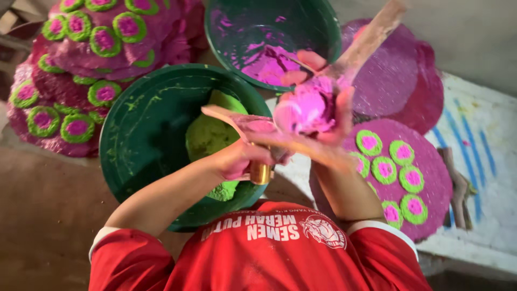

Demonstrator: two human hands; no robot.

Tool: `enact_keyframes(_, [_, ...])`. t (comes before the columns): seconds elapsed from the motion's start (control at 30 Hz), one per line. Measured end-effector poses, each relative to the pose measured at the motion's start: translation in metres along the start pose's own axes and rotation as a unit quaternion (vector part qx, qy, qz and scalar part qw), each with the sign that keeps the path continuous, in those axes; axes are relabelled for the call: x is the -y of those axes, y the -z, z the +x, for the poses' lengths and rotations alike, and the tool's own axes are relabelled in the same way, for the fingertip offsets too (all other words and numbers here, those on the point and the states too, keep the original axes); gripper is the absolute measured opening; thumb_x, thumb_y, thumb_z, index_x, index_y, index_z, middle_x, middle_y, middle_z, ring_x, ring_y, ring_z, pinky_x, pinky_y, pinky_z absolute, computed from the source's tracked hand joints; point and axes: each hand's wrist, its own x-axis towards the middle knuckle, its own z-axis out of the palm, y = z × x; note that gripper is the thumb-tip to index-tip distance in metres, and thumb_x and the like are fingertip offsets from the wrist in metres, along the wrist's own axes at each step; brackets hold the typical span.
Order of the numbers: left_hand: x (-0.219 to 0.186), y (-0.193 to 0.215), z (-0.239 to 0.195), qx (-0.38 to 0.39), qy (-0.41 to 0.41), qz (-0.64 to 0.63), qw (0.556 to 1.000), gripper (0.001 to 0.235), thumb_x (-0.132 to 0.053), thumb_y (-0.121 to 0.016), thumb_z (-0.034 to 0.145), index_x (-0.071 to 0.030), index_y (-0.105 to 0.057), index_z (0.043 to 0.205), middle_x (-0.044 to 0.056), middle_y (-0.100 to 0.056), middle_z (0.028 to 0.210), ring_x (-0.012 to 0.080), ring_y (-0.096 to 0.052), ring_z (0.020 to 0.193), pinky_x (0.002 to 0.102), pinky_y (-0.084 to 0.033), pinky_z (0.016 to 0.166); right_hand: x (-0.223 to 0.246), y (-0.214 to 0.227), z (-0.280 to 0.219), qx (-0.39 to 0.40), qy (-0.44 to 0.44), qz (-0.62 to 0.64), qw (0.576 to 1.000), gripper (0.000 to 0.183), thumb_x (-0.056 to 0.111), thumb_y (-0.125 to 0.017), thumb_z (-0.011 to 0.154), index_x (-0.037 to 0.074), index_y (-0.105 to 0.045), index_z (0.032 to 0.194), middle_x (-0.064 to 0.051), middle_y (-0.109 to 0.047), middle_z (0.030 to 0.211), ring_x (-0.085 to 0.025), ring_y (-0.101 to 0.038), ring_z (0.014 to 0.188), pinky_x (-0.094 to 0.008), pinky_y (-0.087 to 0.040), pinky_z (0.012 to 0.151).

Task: The person scoops green and pink dough from separate bowls using a wooden tool and fills a circular mold with a mesh bottom. They use a cylindrical tool to press the dough into the mold, creating layered ring patterns. The person repeats this process to fill the mold with multiple green and pink dough rings.

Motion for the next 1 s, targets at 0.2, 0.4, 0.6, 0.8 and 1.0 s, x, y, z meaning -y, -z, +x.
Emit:
enact_keyframes(0.2, [-0.029,-0.037,-0.017,0.038,-0.143,0.449,0.881,0.039,-0.018,-0.081,0.086,-0.005,-0.058,0.116,0.009,-0.068,0.105,0.0168,-0.066,0.096,0.035,-0.053,0.084,0.073,-0.044,-0.057,0.086,0.197,-0.446,0.869,0.061,0.035,-0.058,0.113,0.025,-0.019,0.158,-0.029,-0.055,0.136,-0.03,-0.067,0.102,-0.031,-0.061,0.073])
enact_keyframes(0.4, [-0.026,-0.111,-0.001,0.009,0.185,0.632,0.752,0.033,-0.025,-0.084,0.079,-0.012,-0.066,0.102,0.007,-0.074,0.092,0.0163,-0.072,0.085,0.034,-0.056,0.074,0.085,-0.065,-0.128,0.154,0.295,-0.616,0.714,0.021,0.025,-0.064,0.102,0.021,-0.053,0.12,-0.028,-0.065,0.12,-0.044,-0.074,0.097,-0.044,-0.066,0.077])
enact_keyframes(0.6, [0.037,-0.171,0.042,0.078,0.194,0.603,0.77,0.037,-0.023,-0.085,0.078,-0.01,-0.071,0.11,0.008,-0.075,0.102,0.0179,-0.073,0.093,0.036,-0.058,0.081,0.12,-0.046,-0.21,0.066,0.182,-0.685,0.702,0.015,0.021,-0.066,0.094,0.012,-0.056,0.101,-0.025,-0.066,0.129,-0.043,-0.071,0.115,-0.043,-0.063,0.088])
enact_keyframes(0.8, [0.107,-0.199,0.135,0.117,0.193,0.457,0.86,0.044,-0.021,-0.085,0.077,-0.008,-0.076,0.118,0.009,-0.076,0.111,0.0196,-0.075,0.101,0.037,-0.061,0.088,0.217,0.073,-0.28,-0.049,-0.208,-0.298,0.93,0.077,0.034,-0.075,0.098,-0.002,-0.038,0.155,-0.015,-0.05,0.154,-0.027,-0.053,0.14,-0.04,-0.048,0.118])
enact_keyframes(1.0, [0.157,-0.189,0.263,0.349,-0.152,0.134,0.915,0.111,-0.036,-0.096,0.089,-0.011,-0.022,0.168,0.008,-0.03,0.171,0.0218,-0.031,0.159,0.04,-0.024,0.132,0.332,0.189,-0.358,-0.059,-0.415,-0.082,0.904,0.09,0.06,-0.064,0.096,-0.009,-0.049,0.15,-0.021,-0.064,0.133,-0.029,-0.064,0.106,-0.042,-0.049,0.092])
